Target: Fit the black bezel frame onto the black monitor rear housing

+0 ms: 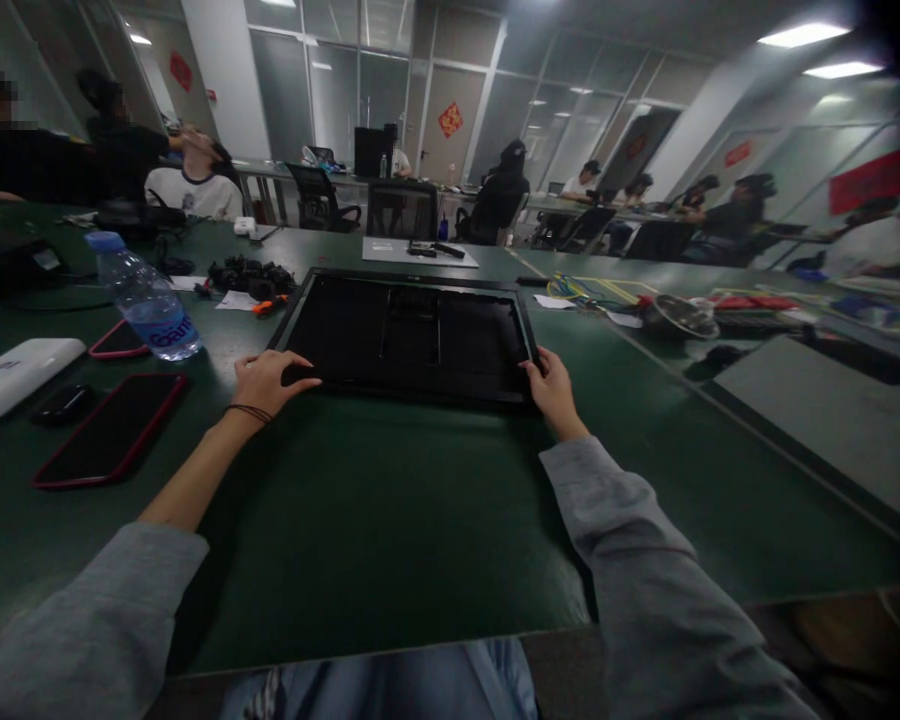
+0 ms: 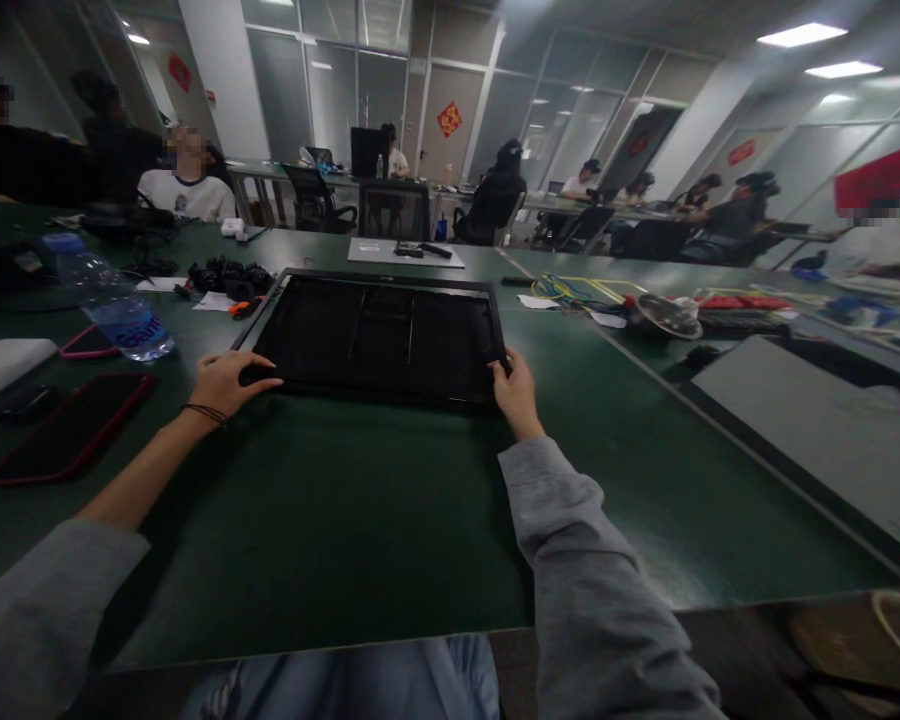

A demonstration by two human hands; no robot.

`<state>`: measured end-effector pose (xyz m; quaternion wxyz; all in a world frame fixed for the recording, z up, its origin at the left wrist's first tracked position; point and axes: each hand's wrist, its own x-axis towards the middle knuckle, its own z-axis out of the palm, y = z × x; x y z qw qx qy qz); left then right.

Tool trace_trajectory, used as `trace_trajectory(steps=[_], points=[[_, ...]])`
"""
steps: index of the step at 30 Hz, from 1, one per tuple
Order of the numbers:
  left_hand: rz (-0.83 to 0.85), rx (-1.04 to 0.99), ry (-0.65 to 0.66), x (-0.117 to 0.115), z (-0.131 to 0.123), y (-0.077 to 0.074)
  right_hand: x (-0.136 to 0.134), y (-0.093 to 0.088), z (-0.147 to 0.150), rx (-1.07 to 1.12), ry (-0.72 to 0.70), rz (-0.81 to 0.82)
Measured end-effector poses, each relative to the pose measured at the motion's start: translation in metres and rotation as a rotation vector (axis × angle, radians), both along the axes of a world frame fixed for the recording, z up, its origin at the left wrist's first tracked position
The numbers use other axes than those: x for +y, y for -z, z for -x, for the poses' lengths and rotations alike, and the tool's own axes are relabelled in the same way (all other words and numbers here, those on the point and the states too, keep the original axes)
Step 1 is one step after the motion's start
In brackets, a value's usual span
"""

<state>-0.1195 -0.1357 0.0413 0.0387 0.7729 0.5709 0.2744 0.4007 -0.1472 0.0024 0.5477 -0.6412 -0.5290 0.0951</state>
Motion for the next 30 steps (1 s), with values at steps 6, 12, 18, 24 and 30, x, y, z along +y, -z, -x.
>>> trace_trajectory(steps=[6, 12, 18, 24, 30], points=[[0.109, 0.109, -0.013, 0.003, 0.001, 0.006, -0.007, -0.005, 0.008, -0.314, 0.14, -0.044], [0.147, 0.119, 0.031, 0.004, 0.001, 0.007, -0.003, 0.001, 0.004, -0.33, 0.166, -0.01], [0.183, 0.076, 0.072, -0.006, -0.01, 0.001, -0.001, 0.006, -0.012, -0.324, 0.141, 0.029], [0.076, 0.043, 0.07, -0.01, -0.01, -0.002, -0.003, 0.006, -0.019, -0.3, 0.126, 0.044], [-0.095, -0.152, -0.301, 0.004, 0.01, 0.011, -0.004, 0.006, -0.018, -0.278, 0.113, 0.046]])
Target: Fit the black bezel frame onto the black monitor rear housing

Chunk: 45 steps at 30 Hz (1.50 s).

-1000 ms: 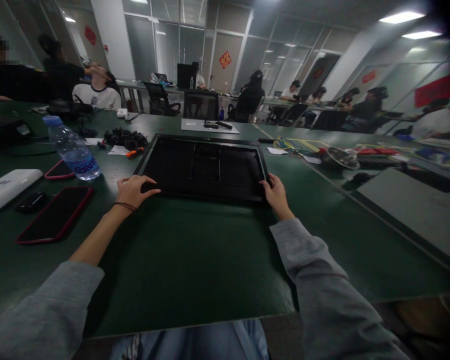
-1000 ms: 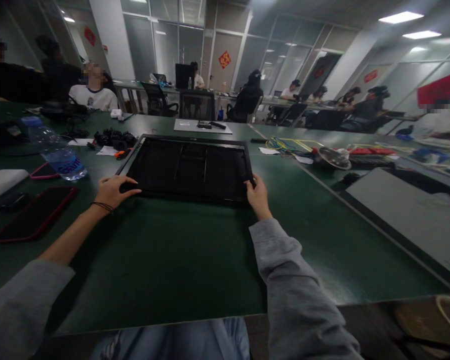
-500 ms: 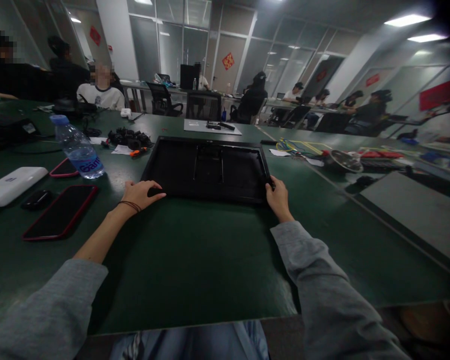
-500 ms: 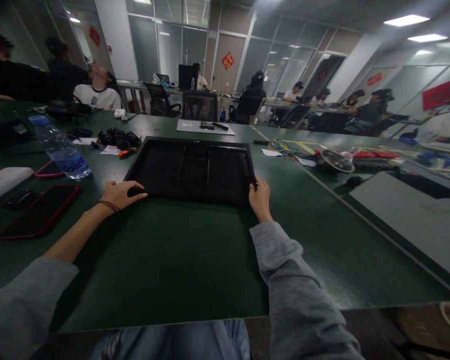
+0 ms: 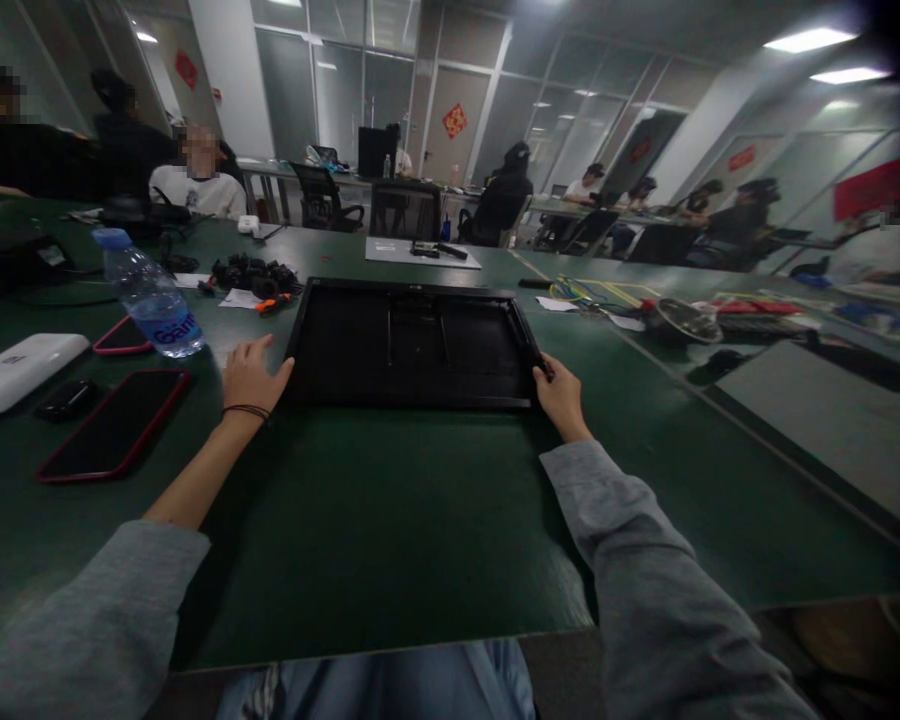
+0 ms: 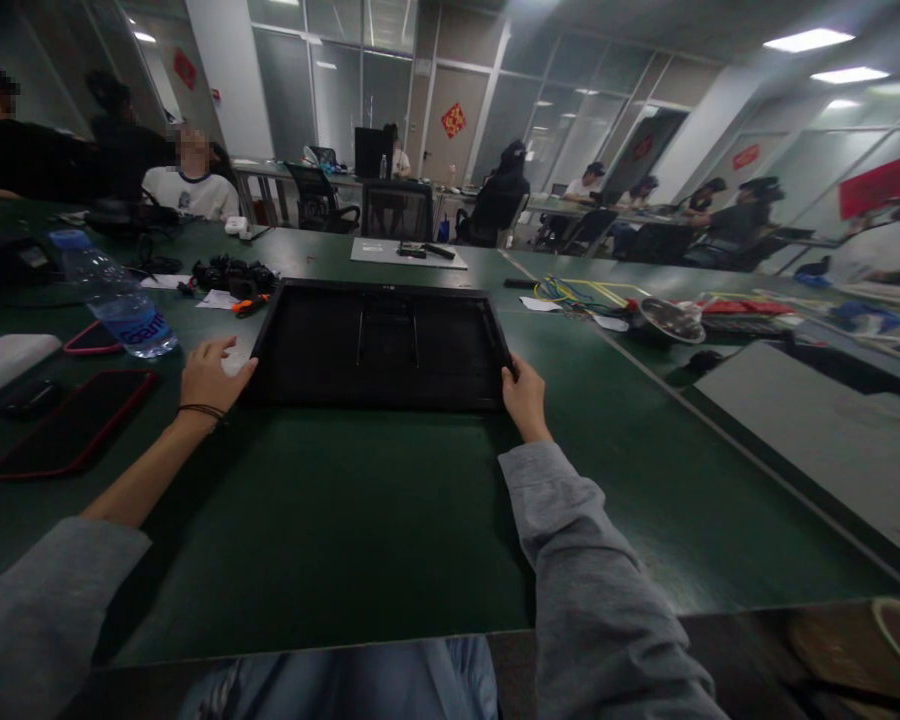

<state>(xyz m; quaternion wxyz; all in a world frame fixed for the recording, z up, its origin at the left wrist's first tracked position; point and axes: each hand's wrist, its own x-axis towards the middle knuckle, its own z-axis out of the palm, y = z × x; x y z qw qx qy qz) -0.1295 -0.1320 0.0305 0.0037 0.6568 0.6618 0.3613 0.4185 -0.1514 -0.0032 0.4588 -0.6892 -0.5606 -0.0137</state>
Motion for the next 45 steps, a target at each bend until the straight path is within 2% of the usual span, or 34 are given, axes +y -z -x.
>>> trace_trajectory(steps=[3, 5, 12, 20, 23, 28, 32, 36, 38, 41, 45], points=[[0.19, -0.052, 0.021, 0.005, 0.003, 0.005, 0.0, 0.0, 0.0, 0.014, 0.011, -0.013], [0.252, -0.043, 0.036, 0.007, 0.004, 0.007, 0.001, 0.0, 0.0, 0.021, 0.017, -0.023], [0.244, 0.012, 0.002, 0.01, 0.01, 0.007, -0.003, -0.002, 0.003, 0.014, 0.0, -0.011], [0.34, 0.008, -0.078, 0.004, 0.006, 0.004, -0.002, 0.002, 0.008, -0.007, 0.022, 0.042], [0.281, -0.01, -0.035, 0.006, 0.005, 0.006, -0.003, 0.0, 0.01, -0.078, 0.06, 0.028], [0.028, 0.109, -0.025, -0.002, -0.006, -0.003, -0.008, -0.014, 0.031, -0.227, 0.177, -0.085], [0.056, 0.213, 0.117, -0.016, -0.029, -0.005, -0.016, -0.019, 0.07, -0.346, 0.051, -0.039], [0.084, 0.348, 0.226, -0.022, -0.044, 0.008, -0.021, -0.013, 0.097, -0.455, -0.075, 0.054], [0.075, 0.375, 0.233, -0.022, -0.045, 0.012, -0.021, -0.011, 0.101, -0.464, -0.091, 0.067], [0.074, 0.343, 0.25, -0.02, -0.04, 0.01, -0.019, -0.012, 0.096, -0.425, -0.07, 0.031], [0.051, 0.204, 0.189, -0.011, -0.027, 0.007, -0.014, -0.015, 0.074, -0.36, 0.056, -0.053]])
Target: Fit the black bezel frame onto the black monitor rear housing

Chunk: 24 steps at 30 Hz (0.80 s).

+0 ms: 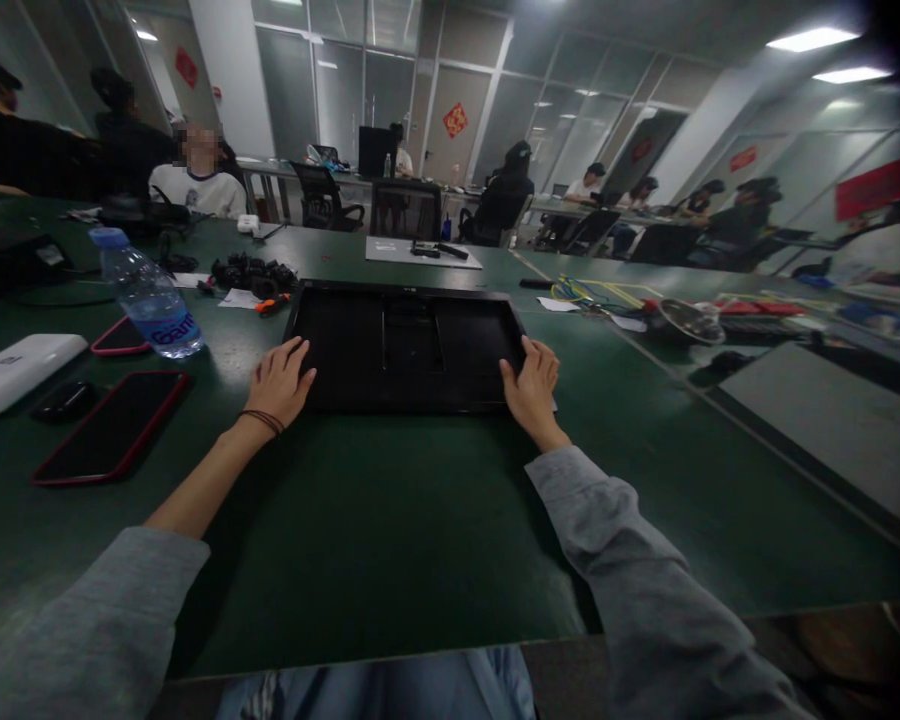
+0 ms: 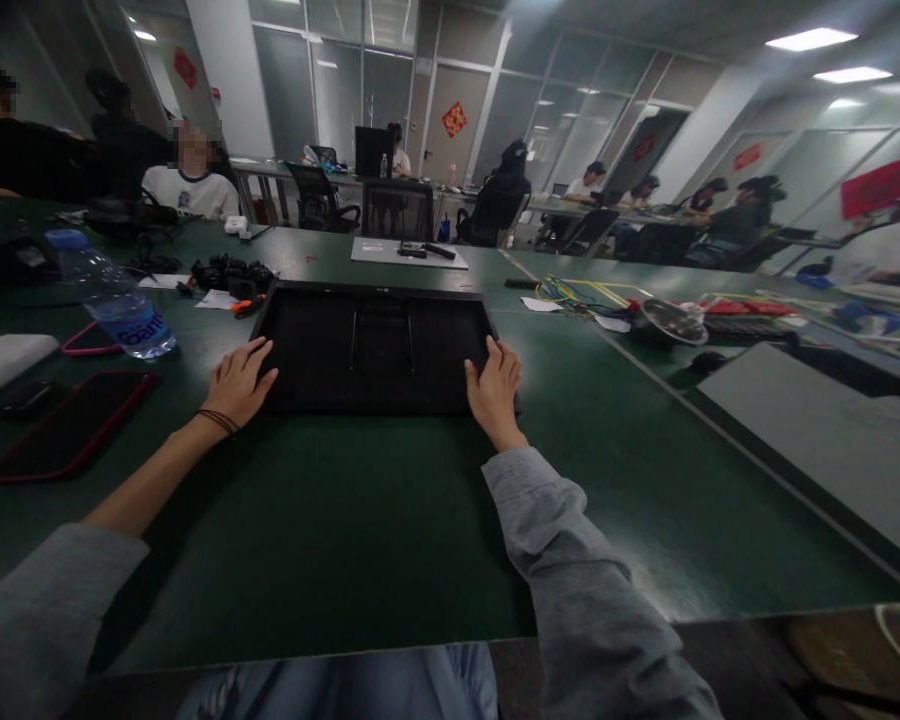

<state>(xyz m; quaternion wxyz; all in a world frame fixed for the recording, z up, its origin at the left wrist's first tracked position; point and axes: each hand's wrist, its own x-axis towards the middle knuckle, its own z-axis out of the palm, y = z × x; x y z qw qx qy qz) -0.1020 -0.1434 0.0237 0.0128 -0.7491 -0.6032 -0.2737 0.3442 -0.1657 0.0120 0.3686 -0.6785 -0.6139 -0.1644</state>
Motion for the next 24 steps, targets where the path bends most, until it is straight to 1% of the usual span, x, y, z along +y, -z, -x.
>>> trace_trajectory(steps=[2, 4, 6, 8, 12, 18, 24], points=[[-0.012, -0.101, -0.074, 0.009, 0.008, 0.003, 0.002, 0.001, -0.015, 0.036, 0.079, -0.024], [0.008, -0.219, -0.122, 0.019, 0.016, 0.008, 0.005, 0.005, -0.03, 0.082, 0.139, 0.001], [0.094, -0.338, -0.149, 0.028, 0.024, 0.013, 0.007, 0.01, -0.042, 0.147, 0.15, 0.068], [0.175, -0.413, -0.149, 0.034, 0.029, 0.017, 0.008, 0.014, -0.049, 0.225, 0.119, 0.13], [0.221, -0.486, -0.104, 0.038, 0.036, 0.019, 0.01, 0.017, -0.052, 0.316, 0.059, 0.171], [0.281, -0.653, -0.082, 0.046, 0.043, 0.027, 0.011, 0.016, -0.052, 0.35, 0.063, 0.175], [0.3, -0.762, -0.061, 0.05, 0.046, 0.032, 0.01, 0.015, -0.052, 0.33, 0.071, 0.182]])
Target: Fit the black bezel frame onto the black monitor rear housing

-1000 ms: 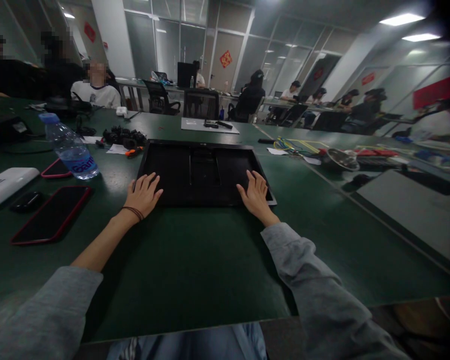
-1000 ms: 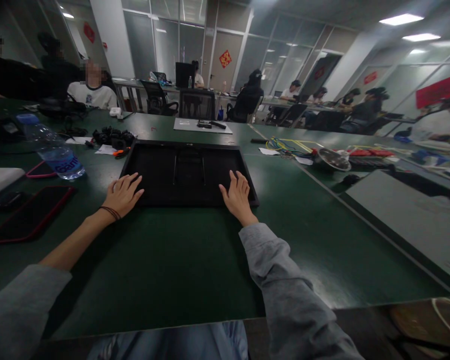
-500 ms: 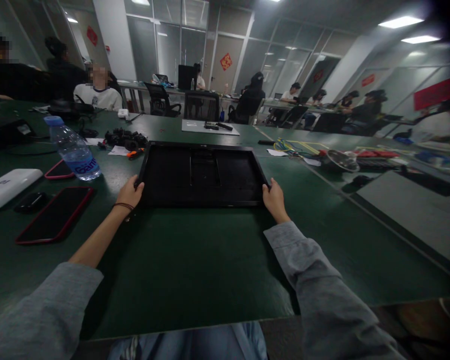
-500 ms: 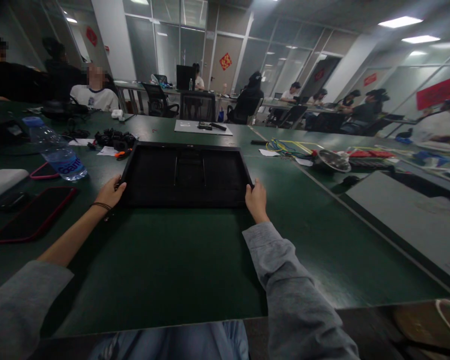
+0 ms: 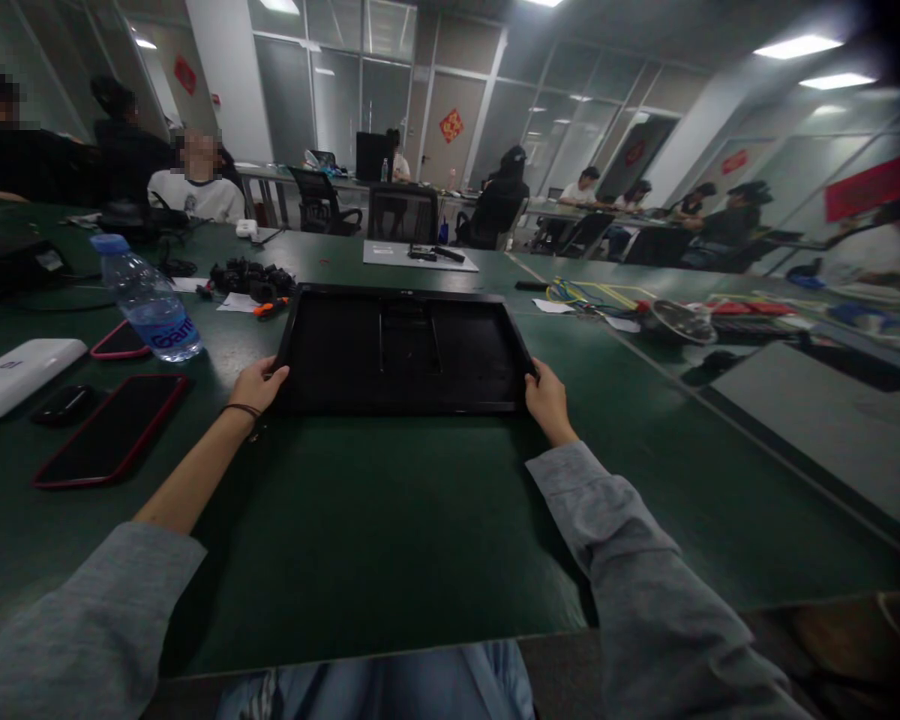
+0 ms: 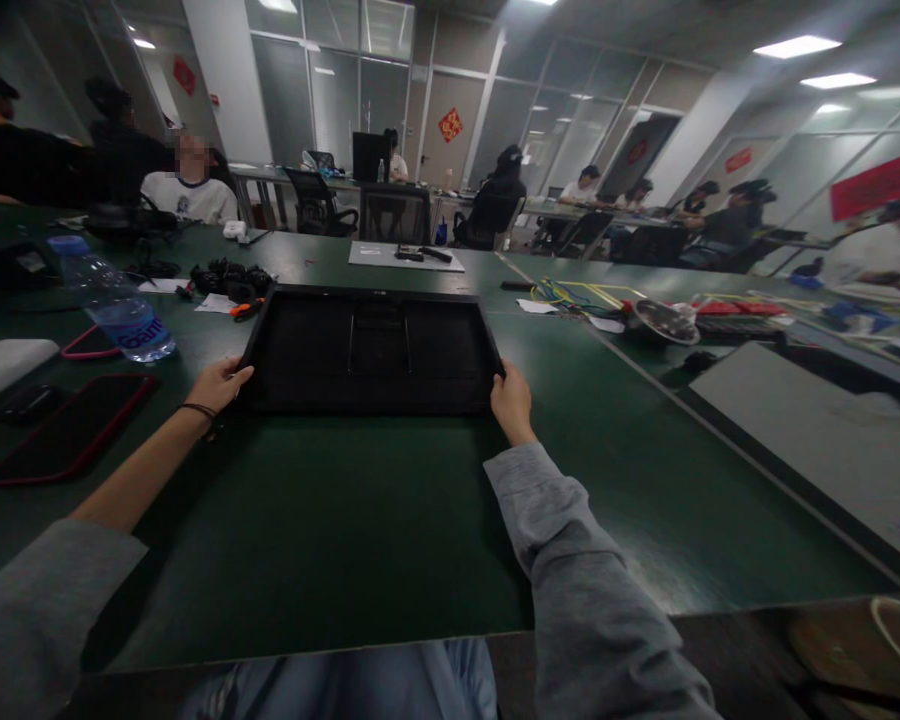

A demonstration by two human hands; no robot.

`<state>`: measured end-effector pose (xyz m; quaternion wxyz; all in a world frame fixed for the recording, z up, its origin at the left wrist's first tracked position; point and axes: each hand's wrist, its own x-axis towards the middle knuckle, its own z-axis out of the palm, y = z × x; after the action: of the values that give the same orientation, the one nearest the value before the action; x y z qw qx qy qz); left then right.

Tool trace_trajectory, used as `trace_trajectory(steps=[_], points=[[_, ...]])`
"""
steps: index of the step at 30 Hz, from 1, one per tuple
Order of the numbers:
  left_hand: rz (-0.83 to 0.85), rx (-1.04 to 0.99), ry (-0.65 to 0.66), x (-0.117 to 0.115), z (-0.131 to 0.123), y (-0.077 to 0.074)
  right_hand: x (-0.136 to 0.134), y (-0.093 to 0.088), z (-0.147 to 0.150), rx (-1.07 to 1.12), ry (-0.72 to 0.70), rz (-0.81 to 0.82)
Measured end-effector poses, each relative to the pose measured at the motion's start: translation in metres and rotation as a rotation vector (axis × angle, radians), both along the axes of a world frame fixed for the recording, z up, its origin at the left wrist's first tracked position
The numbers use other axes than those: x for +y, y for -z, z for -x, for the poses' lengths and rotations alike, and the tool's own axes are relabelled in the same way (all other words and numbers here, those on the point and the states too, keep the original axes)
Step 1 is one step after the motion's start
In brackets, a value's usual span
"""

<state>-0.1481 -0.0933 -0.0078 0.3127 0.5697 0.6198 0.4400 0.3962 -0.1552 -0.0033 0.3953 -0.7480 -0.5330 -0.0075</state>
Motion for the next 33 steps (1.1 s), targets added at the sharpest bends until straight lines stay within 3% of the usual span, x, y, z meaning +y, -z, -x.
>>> trace_trajectory(steps=[13, 21, 24, 29, 33], points=[[0.018, -0.036, -0.06, -0.006, -0.011, -0.012, -0.004, -0.004, 0.004, 0.023, -0.017, -0.01], [0.065, 0.235, -0.151, -0.016, -0.012, -0.018, -0.003, -0.012, -0.006, 0.066, -0.035, 0.027], [0.082, 0.331, -0.167, -0.021, -0.012, -0.023, -0.004, -0.016, -0.014, 0.192, -0.108, 0.073], [0.075, 0.533, -0.193, -0.028, -0.008, -0.028, -0.01, -0.02, -0.011, 0.622, -0.312, 0.168], [0.038, 0.539, -0.174, -0.03, -0.008, -0.027, -0.01, -0.019, 0.0, 0.731, -0.342, 0.078]])
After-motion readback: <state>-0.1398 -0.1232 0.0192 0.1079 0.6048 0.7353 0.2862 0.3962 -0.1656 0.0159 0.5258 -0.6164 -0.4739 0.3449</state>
